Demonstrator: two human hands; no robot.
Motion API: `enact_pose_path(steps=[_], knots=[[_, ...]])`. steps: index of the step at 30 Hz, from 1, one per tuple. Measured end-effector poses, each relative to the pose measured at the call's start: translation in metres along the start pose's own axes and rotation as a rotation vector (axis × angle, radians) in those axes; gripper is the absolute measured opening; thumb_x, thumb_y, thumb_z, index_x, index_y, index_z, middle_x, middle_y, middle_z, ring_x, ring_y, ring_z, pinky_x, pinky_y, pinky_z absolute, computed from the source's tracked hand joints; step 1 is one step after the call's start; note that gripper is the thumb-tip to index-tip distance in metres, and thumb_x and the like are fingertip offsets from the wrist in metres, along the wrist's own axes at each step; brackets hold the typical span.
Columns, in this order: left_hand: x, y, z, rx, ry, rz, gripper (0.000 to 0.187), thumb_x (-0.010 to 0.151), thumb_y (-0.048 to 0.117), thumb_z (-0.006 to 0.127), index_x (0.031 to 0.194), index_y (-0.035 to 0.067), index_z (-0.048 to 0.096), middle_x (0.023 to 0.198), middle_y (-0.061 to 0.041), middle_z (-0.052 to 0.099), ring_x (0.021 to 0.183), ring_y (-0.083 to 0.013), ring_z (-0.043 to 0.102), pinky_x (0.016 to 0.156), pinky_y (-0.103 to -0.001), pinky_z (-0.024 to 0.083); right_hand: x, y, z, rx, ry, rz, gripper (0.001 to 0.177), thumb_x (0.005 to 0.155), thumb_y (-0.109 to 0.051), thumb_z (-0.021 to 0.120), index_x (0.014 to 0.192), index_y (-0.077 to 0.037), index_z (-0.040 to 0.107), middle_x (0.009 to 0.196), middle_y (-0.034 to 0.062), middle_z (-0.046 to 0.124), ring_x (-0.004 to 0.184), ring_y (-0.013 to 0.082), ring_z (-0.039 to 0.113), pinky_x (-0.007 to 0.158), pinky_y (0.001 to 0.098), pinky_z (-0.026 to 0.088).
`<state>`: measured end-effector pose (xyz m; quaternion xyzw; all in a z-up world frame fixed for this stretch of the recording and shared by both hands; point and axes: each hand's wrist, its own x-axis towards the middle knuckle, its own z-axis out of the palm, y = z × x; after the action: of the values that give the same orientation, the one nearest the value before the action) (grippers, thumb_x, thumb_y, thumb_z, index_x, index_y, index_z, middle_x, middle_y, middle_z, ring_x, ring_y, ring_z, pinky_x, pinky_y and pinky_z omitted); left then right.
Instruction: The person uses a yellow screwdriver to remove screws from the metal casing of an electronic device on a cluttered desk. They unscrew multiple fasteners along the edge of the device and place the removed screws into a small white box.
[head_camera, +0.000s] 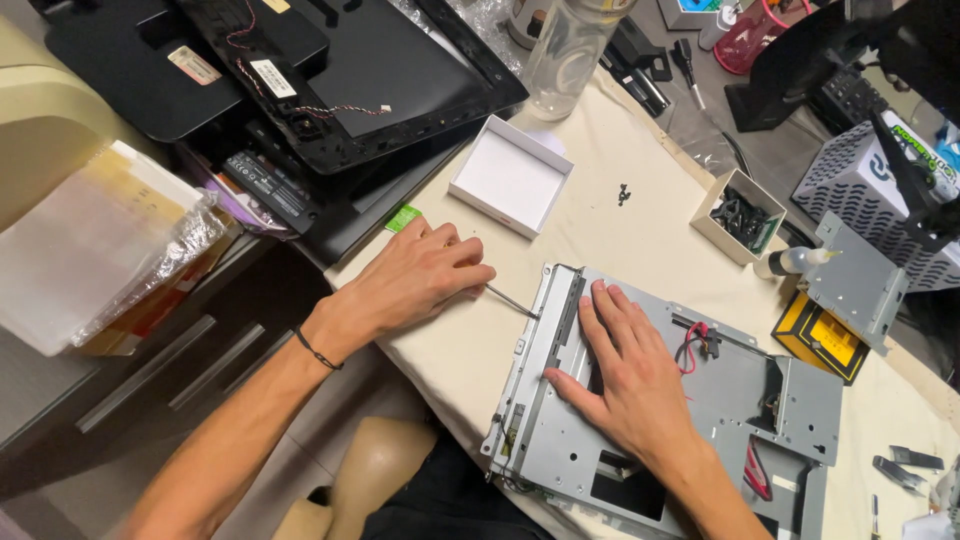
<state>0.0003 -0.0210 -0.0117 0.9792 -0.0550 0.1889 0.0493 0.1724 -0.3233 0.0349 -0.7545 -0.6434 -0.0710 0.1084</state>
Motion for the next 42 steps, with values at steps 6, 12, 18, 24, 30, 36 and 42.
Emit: enact_pose_path(steps=[6, 12, 18, 24, 30, 36, 42], knots=[[0.004, 0.003, -0.012, -0.089, -0.002, -0.011, 0.008, 0.109, 0.021, 0.072, 0.116, 0.020, 0.069, 0.113, -0.003, 0.066, 0.089, -0.0268, 0.055, 0.073, -0.045, 0.040, 0.004, 0.003, -0.005, 0.086, -0.001, 0.006, 0.086, 0.098, -0.060, 0.076, 0.158, -0.001, 0.059, 0.161, 0.0223, 0.060, 0.157, 0.0424, 0.052, 0.130, 0.0598, 0.043], [-0.001, 0.009, -0.007, -0.179, 0.010, -0.129, 0.014, 0.106, 0.033, 0.074, 0.103, 0.025, 0.063, 0.108, 0.006, 0.058, 0.106, -0.0217, 0.063, 0.086, -0.038, 0.048, 0.042, 0.022, 0.018, 0.345, -0.066, 0.172, 0.032, 0.095, -0.050, 0.084, 0.119, -0.028, 0.081, 0.115, -0.0079, 0.063, 0.120, 0.0186, 0.065, 0.115, 0.0427, 0.051], [-0.002, 0.010, -0.007, -0.321, 0.037, -0.202, 0.013, 0.104, 0.031, 0.078, 0.104, 0.023, 0.068, 0.112, 0.006, 0.062, 0.111, -0.0197, 0.064, 0.094, -0.035, 0.048, 0.106, -0.004, -0.002, 0.385, -0.361, 0.057, 0.019, 0.107, -0.035, 0.073, 0.109, -0.024, 0.087, 0.102, -0.0016, 0.077, 0.104, 0.0218, 0.064, 0.097, 0.0386, 0.043], [-0.004, 0.012, -0.005, -0.355, 0.053, -0.233, 0.012, 0.105, 0.031, 0.079, 0.104, 0.022, 0.070, 0.112, 0.005, 0.062, 0.114, -0.0191, 0.064, 0.098, -0.035, 0.049, 0.121, -0.001, 0.015, 0.422, -0.454, 0.110, 0.013, 0.102, -0.029, 0.080, 0.104, -0.019, 0.089, 0.096, 0.0010, 0.085, 0.099, 0.0209, 0.072, 0.099, 0.0366, 0.044], [-0.003, 0.010, -0.009, -0.504, 0.021, -0.329, 0.026, 0.102, 0.038, 0.083, 0.117, 0.019, 0.074, 0.115, -0.002, 0.063, 0.117, -0.0277, 0.066, 0.103, -0.043, 0.056, 0.125, -0.010, 0.007, 0.396, -0.474, 0.145, 0.017, 0.103, -0.029, 0.081, 0.103, -0.014, 0.089, 0.094, 0.0062, 0.086, 0.097, 0.0237, 0.073, 0.099, 0.0363, 0.045], [-0.011, 0.000, -0.001, -0.580, 0.045, -0.725, 0.032, 0.120, 0.048, 0.053, 0.124, 0.019, 0.068, 0.106, -0.011, 0.071, 0.105, -0.0378, 0.076, 0.093, -0.053, 0.060, 0.123, -0.010, 0.005, 0.411, -0.473, 0.193, 0.020, 0.103, -0.030, 0.081, 0.102, -0.012, 0.088, 0.093, 0.0073, 0.085, 0.097, 0.0244, 0.073, 0.101, 0.0356, 0.046], [-0.011, 0.007, -0.012, -0.642, -0.004, -0.724, 0.034, 0.123, 0.039, 0.046, 0.116, 0.014, 0.067, 0.103, -0.016, 0.067, 0.103, -0.0446, 0.074, 0.091, -0.055, 0.060, 0.126, -0.013, 0.005, 0.437, -0.494, 0.233, 0.017, 0.099, -0.029, 0.086, 0.102, -0.013, 0.088, 0.094, 0.0077, 0.086, 0.097, 0.0245, 0.071, 0.101, 0.0354, 0.044]])
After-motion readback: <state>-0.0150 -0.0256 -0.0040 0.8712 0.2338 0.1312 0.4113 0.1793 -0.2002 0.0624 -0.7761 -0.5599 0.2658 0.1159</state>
